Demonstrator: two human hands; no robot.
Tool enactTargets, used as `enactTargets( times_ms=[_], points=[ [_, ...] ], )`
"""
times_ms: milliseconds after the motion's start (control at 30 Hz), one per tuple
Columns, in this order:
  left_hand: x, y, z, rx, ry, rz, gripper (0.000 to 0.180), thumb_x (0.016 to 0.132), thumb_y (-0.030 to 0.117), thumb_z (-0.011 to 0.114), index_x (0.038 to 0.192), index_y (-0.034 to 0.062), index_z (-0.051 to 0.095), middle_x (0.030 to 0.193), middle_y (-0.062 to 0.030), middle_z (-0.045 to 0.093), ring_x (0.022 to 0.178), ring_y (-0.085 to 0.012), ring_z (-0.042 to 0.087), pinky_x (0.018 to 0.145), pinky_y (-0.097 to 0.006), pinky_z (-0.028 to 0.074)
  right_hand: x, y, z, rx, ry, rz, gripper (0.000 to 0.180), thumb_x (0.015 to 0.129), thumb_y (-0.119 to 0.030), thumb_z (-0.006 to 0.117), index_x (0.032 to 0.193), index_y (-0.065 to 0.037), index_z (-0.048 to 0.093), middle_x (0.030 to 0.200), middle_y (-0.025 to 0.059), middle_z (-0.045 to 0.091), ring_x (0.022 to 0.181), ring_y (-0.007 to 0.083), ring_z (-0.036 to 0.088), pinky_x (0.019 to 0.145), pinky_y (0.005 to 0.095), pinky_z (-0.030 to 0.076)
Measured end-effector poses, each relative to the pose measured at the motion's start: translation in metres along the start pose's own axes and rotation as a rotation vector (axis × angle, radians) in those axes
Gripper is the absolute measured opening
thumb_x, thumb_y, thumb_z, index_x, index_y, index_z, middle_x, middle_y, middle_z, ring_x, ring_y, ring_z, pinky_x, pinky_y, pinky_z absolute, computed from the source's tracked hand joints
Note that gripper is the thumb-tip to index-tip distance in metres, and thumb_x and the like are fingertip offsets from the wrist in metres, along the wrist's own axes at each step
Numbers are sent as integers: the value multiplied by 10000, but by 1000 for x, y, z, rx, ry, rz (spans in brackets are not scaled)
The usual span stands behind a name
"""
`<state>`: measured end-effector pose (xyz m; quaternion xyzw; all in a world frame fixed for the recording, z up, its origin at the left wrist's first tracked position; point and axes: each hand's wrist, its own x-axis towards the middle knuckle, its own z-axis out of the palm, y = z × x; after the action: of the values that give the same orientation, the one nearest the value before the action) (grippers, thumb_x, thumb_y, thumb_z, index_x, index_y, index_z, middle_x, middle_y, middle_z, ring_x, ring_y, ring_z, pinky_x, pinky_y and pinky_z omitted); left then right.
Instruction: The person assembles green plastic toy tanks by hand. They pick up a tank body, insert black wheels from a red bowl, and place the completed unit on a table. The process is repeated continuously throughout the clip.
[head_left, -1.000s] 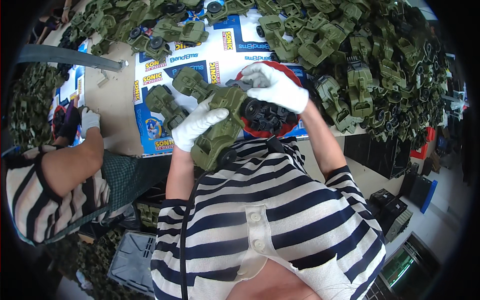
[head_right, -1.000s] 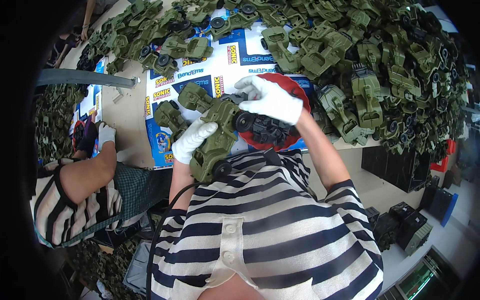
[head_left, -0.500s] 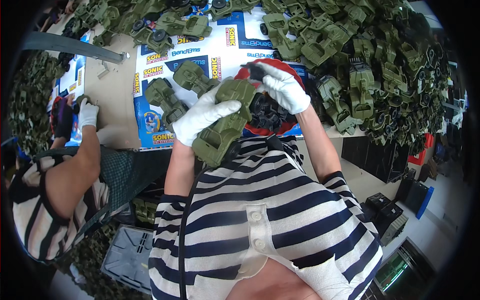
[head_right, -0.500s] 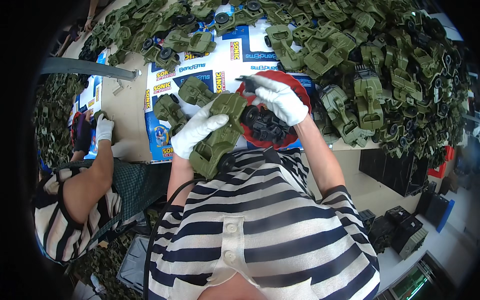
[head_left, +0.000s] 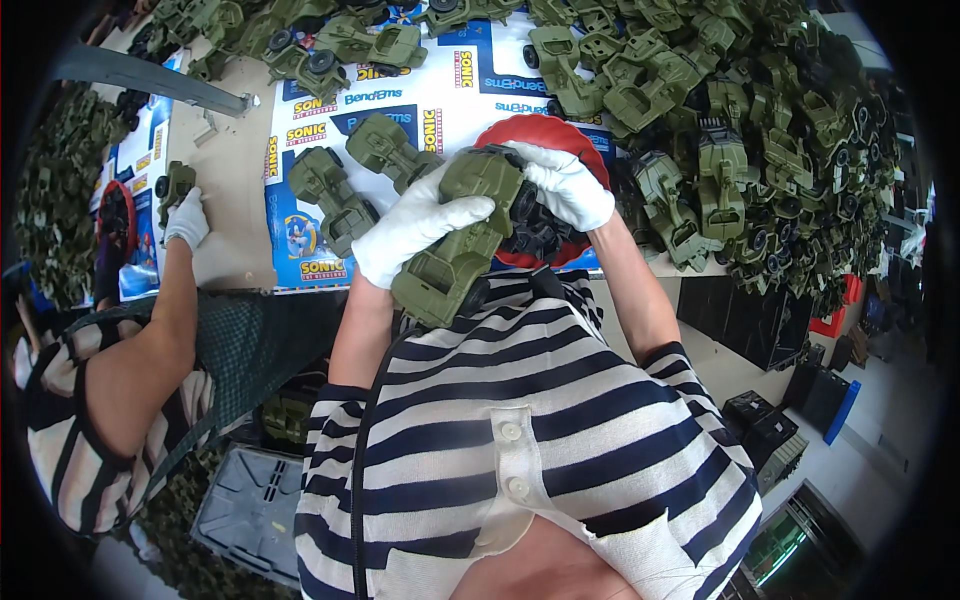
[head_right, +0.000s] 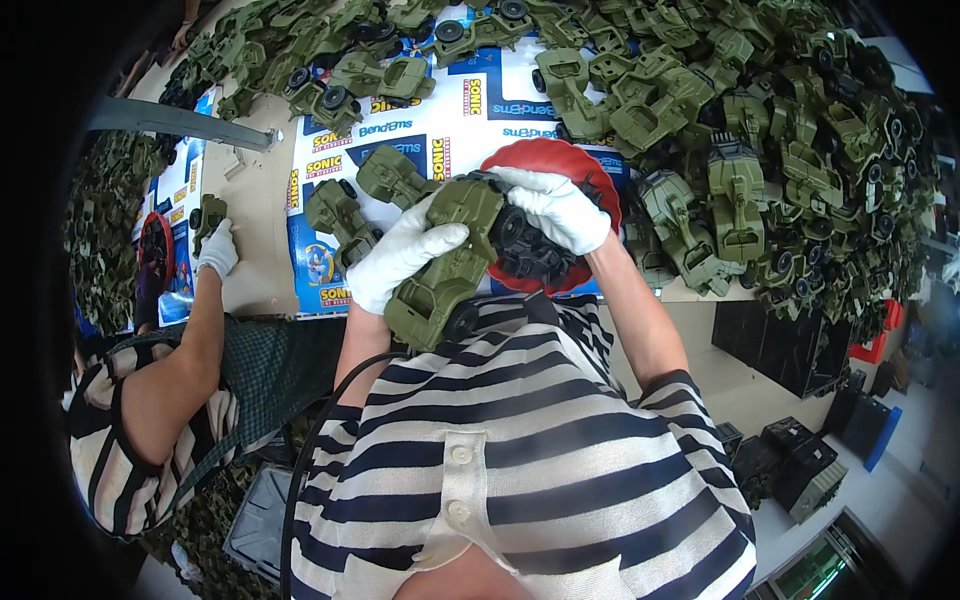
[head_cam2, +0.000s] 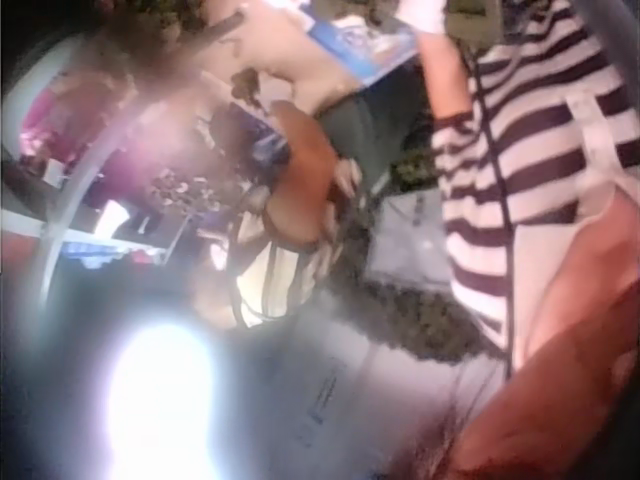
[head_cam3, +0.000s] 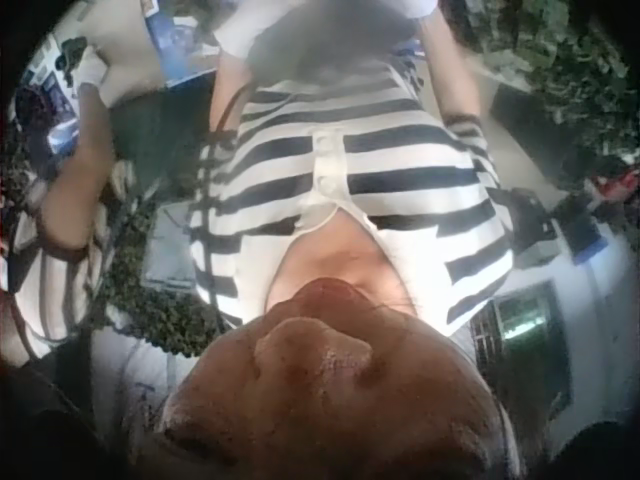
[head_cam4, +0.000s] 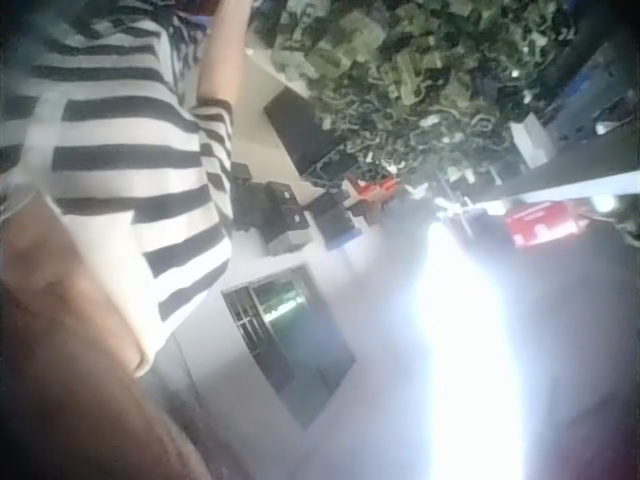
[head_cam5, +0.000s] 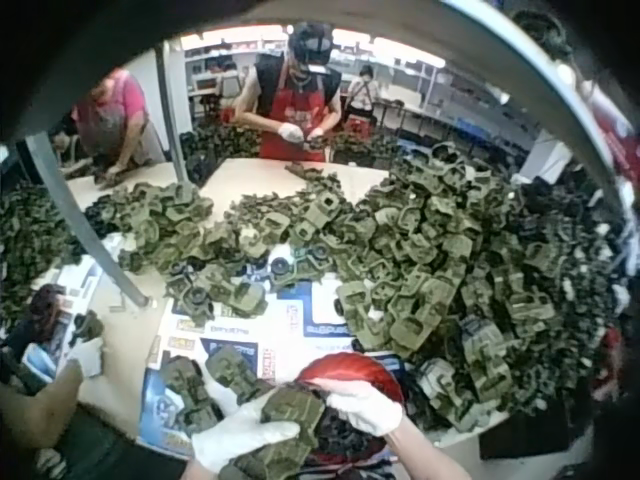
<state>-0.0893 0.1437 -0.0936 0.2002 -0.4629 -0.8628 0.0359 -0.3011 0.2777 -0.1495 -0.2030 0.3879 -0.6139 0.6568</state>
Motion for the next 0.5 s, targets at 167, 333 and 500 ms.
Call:
enactTargets(
  times_ms=[167, 333, 500],
  points=[
    [-2, 0, 3, -36, 28, 25, 684, 851, 162, 765, 1434, 26, 434, 1225, -30, 606, 1074, -95, 569, 929, -259, 473, -2, -3, 1, -96, -44, -9, 447, 972, -130, 600, 1378, 31, 506, 1350, 88, 574, 1230, 160, 531, 1051, 291, 405],
    [16, -17, 5, -66, 216, 136, 837, 778, 5, 798, 1480, 0, 342, 1192, -51, 628, 1047, -92, 592, 892, -270, 514, 19, -19, 31, -513, 23, -205, 504, 1060, -369, 399, 1330, 29, 549, 1320, 110, 590, 1222, 195, 528, 1073, 344, 370],
    [41, -38, 15, -148, 257, 504, 1049, 723, 179, 891, 1519, 7, 231, 1224, -86, 606, 1083, -140, 583, 953, -292, 475, 39, -10, 43, -630, 206, -380, 329, 1032, -214, 424, 1210, -2, 602, 1230, 152, 606, 1169, 252, 569, 1034, 340, 414]
  ],
)
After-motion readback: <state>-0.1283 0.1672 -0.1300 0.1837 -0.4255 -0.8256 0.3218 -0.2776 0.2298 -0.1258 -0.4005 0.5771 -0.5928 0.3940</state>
